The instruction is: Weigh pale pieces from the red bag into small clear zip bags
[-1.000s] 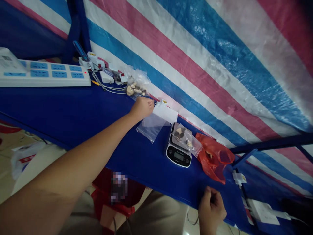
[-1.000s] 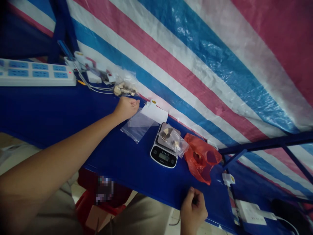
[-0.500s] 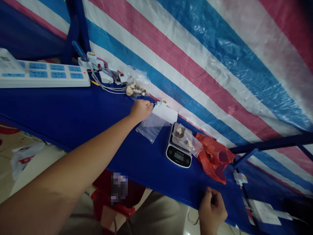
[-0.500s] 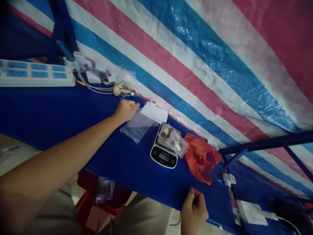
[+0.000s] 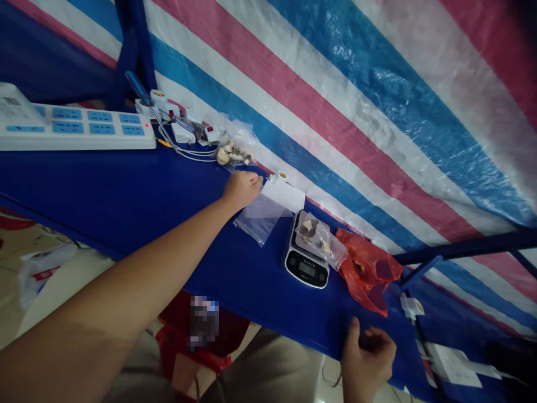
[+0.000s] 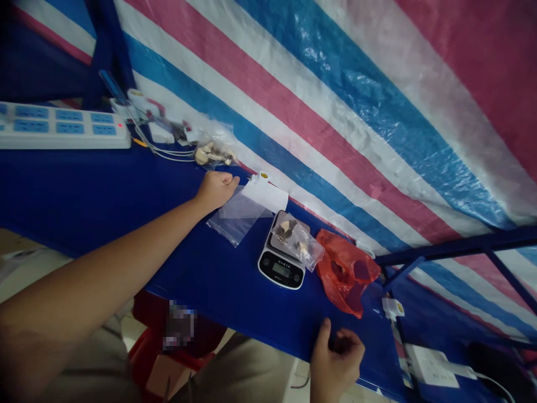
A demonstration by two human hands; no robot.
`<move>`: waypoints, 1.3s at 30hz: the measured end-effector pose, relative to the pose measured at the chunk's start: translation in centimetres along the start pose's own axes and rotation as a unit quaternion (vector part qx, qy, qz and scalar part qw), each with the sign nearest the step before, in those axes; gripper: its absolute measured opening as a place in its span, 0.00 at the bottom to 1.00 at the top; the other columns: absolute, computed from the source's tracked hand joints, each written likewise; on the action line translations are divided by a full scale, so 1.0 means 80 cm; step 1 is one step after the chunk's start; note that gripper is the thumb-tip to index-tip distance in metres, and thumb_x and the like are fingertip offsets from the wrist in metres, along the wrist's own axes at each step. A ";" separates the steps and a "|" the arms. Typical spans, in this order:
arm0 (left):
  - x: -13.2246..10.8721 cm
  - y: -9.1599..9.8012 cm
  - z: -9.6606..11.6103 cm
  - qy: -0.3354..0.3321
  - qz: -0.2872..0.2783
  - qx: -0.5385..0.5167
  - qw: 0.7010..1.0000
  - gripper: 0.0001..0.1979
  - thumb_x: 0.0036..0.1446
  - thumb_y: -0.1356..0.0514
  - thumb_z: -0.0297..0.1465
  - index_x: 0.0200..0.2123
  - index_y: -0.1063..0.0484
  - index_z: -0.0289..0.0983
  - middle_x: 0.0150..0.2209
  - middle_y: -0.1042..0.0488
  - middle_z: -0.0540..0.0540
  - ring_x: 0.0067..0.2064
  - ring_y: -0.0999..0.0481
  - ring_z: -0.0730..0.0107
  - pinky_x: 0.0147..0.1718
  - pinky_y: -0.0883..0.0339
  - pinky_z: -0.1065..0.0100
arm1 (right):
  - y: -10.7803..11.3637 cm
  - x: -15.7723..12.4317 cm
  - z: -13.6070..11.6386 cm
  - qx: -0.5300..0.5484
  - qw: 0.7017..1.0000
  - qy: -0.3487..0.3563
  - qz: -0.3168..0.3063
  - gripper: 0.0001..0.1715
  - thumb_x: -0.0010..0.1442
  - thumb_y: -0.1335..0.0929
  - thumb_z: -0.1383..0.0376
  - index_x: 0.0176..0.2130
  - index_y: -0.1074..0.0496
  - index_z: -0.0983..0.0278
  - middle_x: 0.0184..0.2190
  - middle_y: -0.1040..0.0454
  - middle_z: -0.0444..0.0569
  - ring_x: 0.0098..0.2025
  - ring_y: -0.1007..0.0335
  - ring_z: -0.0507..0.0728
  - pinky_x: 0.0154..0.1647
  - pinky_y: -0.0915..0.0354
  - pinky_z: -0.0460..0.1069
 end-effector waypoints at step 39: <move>0.003 0.010 0.001 0.056 0.012 -0.096 0.994 0.33 0.69 0.59 0.53 0.64 0.36 0.37 0.35 0.18 0.41 0.42 0.19 0.61 0.51 0.30 0.55 | -0.007 -0.005 0.008 -0.073 0.996 0.038 -0.045 0.33 0.65 0.35 0.49 0.18 0.52 0.59 0.15 0.51 0.38 0.20 0.51 0.50 0.26 0.50 0.49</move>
Point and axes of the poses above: each hand's wrist, its own x-axis towards the middle knuckle, its own y-axis out of the back of the hand, z = x × y, the point moved 6 cm from there along x, towards the middle knuckle
